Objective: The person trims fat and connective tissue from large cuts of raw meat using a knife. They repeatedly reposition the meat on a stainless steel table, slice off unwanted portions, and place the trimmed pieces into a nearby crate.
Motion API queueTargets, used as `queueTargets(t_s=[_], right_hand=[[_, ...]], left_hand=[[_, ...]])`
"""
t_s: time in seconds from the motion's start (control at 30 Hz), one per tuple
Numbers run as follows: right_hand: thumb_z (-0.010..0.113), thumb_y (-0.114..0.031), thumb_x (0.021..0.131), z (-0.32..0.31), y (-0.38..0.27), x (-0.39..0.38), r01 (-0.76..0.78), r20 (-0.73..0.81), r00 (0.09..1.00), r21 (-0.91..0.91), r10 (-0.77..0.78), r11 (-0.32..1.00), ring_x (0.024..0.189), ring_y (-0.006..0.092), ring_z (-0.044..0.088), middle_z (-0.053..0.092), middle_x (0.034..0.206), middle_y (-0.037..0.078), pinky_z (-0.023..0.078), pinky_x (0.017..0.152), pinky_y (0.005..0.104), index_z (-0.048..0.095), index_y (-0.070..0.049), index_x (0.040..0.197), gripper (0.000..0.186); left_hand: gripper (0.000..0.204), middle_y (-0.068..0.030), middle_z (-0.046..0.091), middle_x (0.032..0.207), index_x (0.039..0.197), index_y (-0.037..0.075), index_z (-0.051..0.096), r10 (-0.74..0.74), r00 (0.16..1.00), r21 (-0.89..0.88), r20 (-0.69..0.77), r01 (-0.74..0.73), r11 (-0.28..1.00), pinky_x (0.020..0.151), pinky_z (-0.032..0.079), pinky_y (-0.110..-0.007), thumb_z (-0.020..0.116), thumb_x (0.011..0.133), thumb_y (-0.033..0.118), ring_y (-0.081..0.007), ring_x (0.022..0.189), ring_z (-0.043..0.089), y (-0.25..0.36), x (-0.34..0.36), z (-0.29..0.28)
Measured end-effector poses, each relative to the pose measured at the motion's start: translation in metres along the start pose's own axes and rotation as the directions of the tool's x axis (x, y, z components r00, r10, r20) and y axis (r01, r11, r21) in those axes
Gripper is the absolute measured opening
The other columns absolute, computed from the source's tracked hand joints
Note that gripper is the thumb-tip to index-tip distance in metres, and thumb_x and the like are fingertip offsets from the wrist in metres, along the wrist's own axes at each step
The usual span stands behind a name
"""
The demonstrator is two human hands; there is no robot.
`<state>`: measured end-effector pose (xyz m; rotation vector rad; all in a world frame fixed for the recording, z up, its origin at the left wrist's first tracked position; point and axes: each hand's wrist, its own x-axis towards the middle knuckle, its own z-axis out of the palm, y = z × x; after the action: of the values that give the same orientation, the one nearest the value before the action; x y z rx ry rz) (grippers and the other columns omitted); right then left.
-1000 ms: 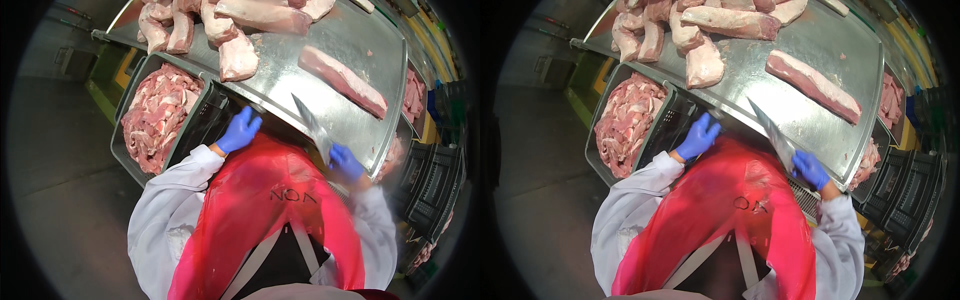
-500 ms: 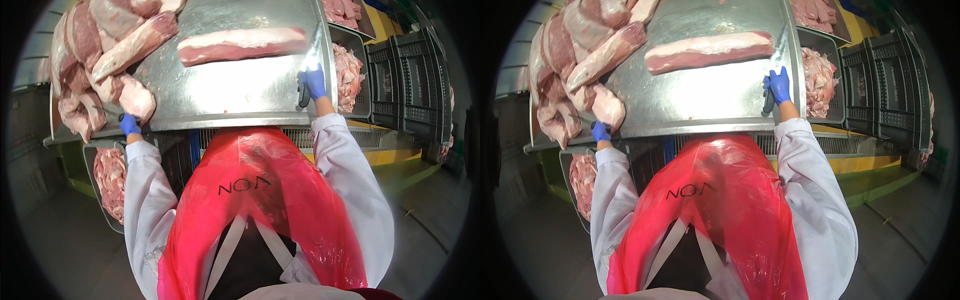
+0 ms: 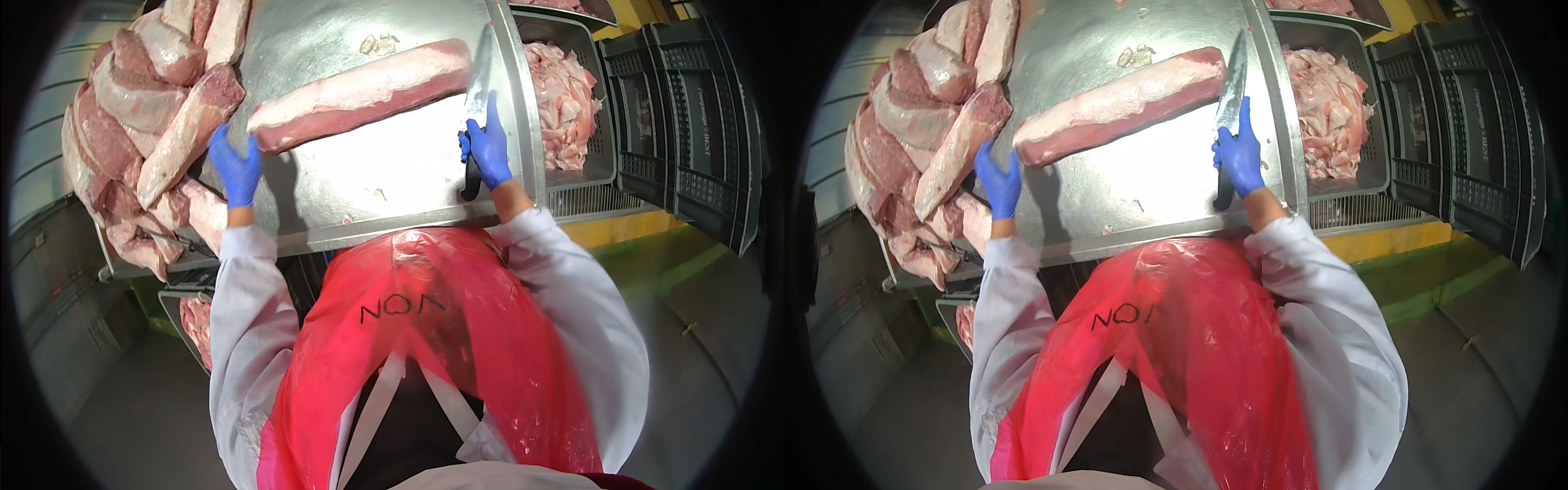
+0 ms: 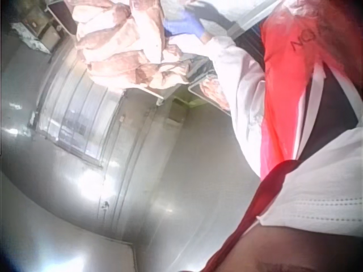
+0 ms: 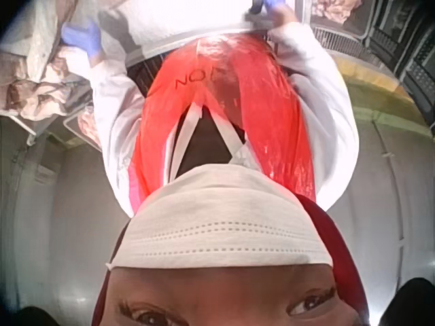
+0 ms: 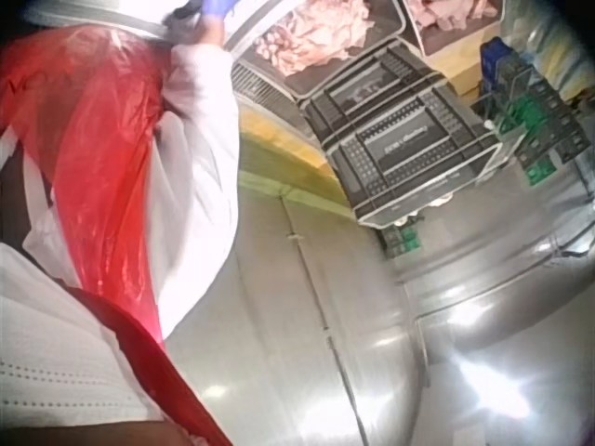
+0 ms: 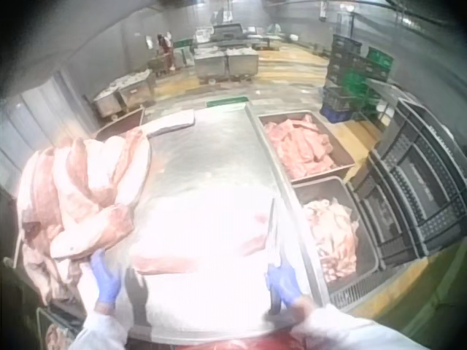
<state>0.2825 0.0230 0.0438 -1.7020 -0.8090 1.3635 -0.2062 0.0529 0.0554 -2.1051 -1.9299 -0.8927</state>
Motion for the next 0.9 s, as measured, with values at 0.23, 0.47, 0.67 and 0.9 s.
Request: queueTargets(t_s=[0.23,0.47,0.67,0.9], right_hand=[[0.052,-0.008,0.097,0.007,-0.024,0.042,-0.014,-0.029,0.999,0.108,0.017,0.994,0.055,0.0134,0.055,0.059,0.076,0.008,0.049,0.047,0.0313,0.011,-0.024,0.162,0.079],[0.052,-0.014,0.097,0.025,-0.026,0.027,-0.004,-0.021,1.000,0.150,0.007,0.989,0.056,0.0110,0.055,0.059,0.080,0.006,0.047,0.048,0.0268,0.021,-0.012,0.160,0.070],[0.053,-0.009,0.097,0.048,0.000,0.002,0.117,-0.058,0.992,0.080,-0.113,0.990,0.057,0.0140,0.057,0.062,0.079,0.009,0.050,0.048,0.0318,0.014,-0.020,0.162,0.077],[0.052,-0.007,0.096,0.023,0.032,-0.016,0.056,0.181,0.978,0.241,-0.101,0.969,0.060,0.0108,0.055,0.062,0.083,0.006,0.050,0.054,0.0270,0.016,-0.019,0.162,0.076]], left_hand=[[0.046,-0.0206,0.063,0.119,0.124,0.004,0.059,0.175,0.823,-0.228,0.541,-0.057,0.972,0.096,0.044,-0.050,0.059,0.093,0.039,-0.0405,0.112,0.058,0.082,0.077,0.111],[0.046,-0.0186,0.065,0.113,0.120,0.006,0.061,0.264,0.793,-0.205,0.549,-0.178,0.962,0.092,0.044,-0.050,0.051,0.096,0.044,-0.0382,0.106,0.060,0.083,0.068,0.116],[0.045,-0.0188,0.065,0.114,0.121,0.006,0.061,0.228,0.772,-0.134,0.593,-0.184,0.974,0.092,0.043,-0.051,0.051,0.096,0.042,-0.0384,0.106,0.060,0.084,0.065,0.113],[0.038,-0.0191,0.067,0.102,0.108,0.004,0.064,0.125,0.886,-0.097,0.447,-0.091,0.991,0.085,0.047,-0.051,0.056,0.093,0.037,-0.0407,0.096,0.062,0.103,0.066,0.123]])
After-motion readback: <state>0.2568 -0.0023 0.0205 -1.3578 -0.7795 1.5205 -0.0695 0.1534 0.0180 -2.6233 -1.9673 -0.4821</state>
